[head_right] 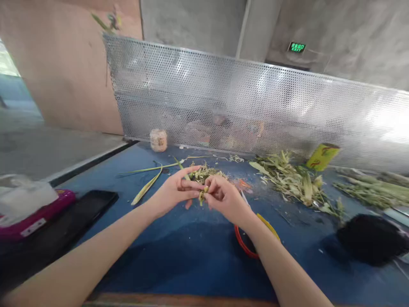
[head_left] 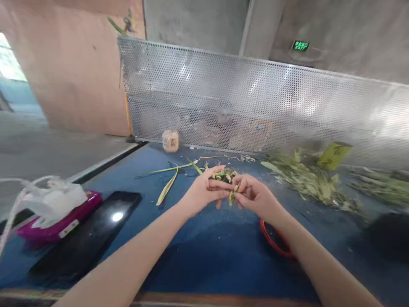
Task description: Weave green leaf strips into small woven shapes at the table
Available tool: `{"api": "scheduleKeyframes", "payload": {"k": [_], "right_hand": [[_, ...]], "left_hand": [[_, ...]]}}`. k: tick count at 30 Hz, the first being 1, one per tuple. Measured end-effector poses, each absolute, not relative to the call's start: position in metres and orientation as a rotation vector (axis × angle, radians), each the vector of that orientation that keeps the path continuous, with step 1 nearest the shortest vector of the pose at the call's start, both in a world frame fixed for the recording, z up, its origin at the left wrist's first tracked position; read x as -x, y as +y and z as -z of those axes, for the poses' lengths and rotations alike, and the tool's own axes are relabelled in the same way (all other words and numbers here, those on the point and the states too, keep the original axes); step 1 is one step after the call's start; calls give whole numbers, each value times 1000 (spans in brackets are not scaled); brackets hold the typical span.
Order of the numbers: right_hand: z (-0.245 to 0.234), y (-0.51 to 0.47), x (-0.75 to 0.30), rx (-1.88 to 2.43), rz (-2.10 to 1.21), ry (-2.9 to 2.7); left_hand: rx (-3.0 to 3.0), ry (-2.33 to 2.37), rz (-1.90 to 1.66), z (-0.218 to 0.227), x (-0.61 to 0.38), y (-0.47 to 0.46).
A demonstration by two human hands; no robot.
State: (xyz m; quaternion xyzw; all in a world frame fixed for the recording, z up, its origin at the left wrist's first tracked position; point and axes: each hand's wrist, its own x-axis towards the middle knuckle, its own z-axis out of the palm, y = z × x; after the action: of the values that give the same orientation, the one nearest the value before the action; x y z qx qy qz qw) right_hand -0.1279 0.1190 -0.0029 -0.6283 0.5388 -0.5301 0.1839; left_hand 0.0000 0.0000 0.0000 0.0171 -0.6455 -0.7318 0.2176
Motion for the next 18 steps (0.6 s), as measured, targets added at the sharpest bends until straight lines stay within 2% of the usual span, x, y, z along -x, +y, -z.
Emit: {"api": "scheduleKeyframes", "payload": {"k": [9,18], "right_hand": [[1,116,119,1686,1616,1557],[-6,119,124,1584,1774,1368]], "left_hand": [[-127,-1787,1908,-4,-3,3],[-88,-1736,1743,-9,-5,12]]}}
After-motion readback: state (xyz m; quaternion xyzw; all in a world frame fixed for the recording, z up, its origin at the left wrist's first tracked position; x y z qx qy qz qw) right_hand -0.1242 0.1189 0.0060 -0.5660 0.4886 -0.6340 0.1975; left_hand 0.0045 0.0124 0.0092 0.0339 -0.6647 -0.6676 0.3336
